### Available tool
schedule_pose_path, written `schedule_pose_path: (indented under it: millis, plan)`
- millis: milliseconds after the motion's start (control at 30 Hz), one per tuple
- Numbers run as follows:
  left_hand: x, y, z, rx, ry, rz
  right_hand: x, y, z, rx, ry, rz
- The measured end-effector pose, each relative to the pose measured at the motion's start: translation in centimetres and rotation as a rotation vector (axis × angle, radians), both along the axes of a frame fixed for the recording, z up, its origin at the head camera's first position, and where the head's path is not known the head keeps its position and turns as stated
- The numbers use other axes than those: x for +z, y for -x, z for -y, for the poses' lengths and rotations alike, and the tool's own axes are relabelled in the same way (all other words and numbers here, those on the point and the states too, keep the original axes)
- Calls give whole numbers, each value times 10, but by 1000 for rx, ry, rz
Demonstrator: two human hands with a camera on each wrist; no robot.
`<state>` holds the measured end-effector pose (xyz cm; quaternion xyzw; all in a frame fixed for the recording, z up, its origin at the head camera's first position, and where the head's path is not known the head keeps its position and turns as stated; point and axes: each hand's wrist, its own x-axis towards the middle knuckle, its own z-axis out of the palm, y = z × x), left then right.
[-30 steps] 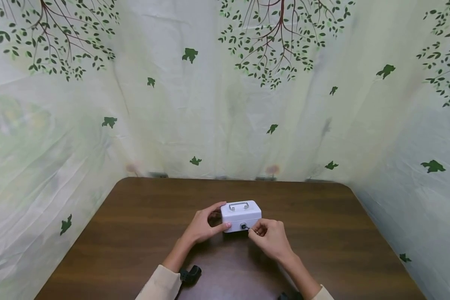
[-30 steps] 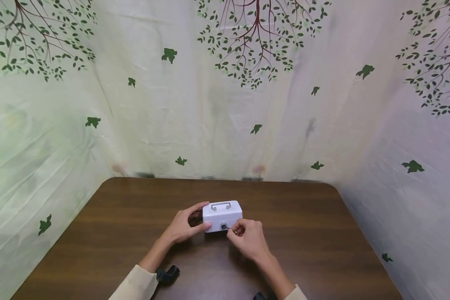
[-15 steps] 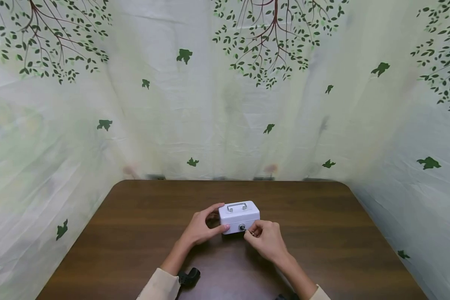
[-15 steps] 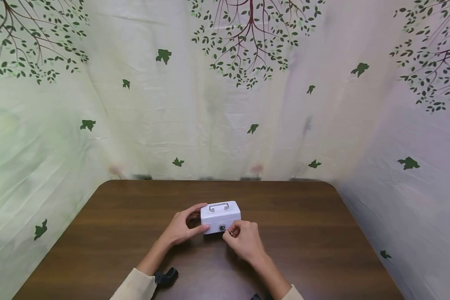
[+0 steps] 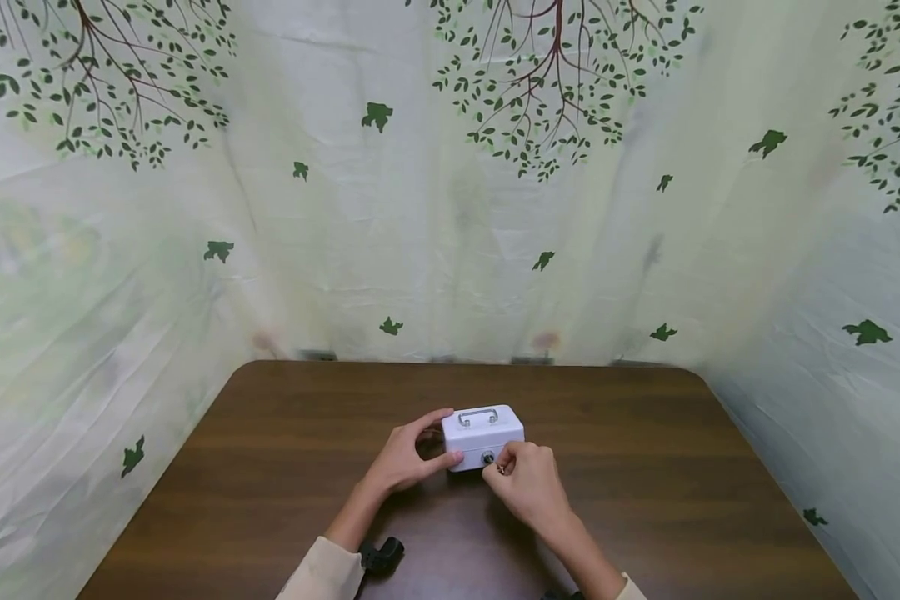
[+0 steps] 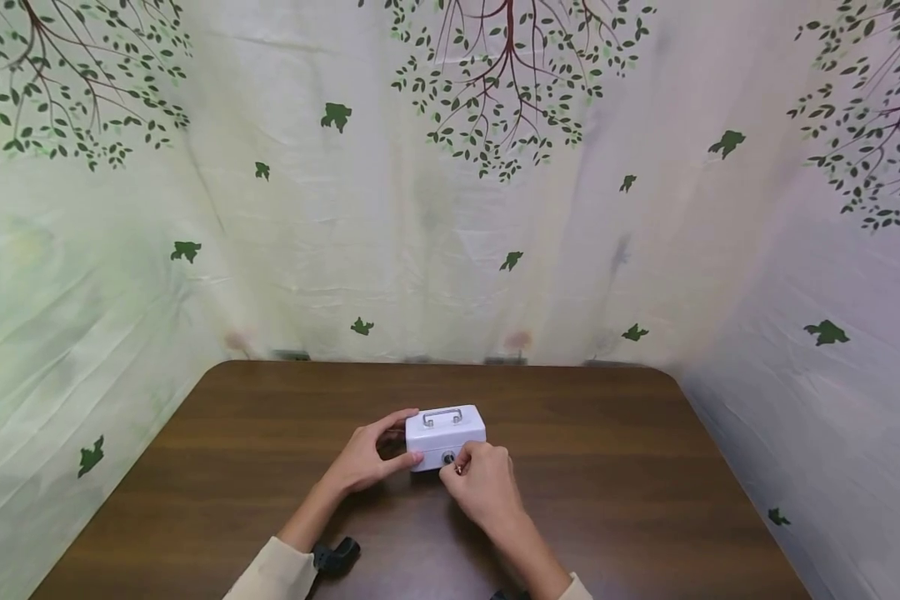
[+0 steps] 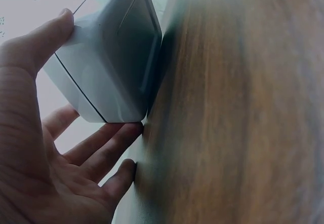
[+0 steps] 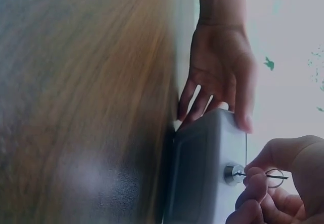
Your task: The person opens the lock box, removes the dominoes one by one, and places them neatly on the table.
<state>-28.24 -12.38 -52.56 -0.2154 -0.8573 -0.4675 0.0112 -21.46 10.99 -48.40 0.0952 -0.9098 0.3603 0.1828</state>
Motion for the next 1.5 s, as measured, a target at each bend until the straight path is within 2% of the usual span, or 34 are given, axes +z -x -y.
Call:
schedule_pose_path:
  millis: [300,567,900,1067,1500]
  plan:
    - [-1,-2,1,6,1,3,-4,-5,7,-40,1,-28]
    - [0,0,0,16,5,-4,-7,-5,9,-73,72,-51]
    - [-1,0,1,3,2,-18,-10,-7,15,-102,98,-99]
    - [-1,-1,1,-2,-3,-37,-12,-8,16,-107,106,-102]
    - [2,-2,1,1,19,-32,-15,-7,16,-98,141,-81]
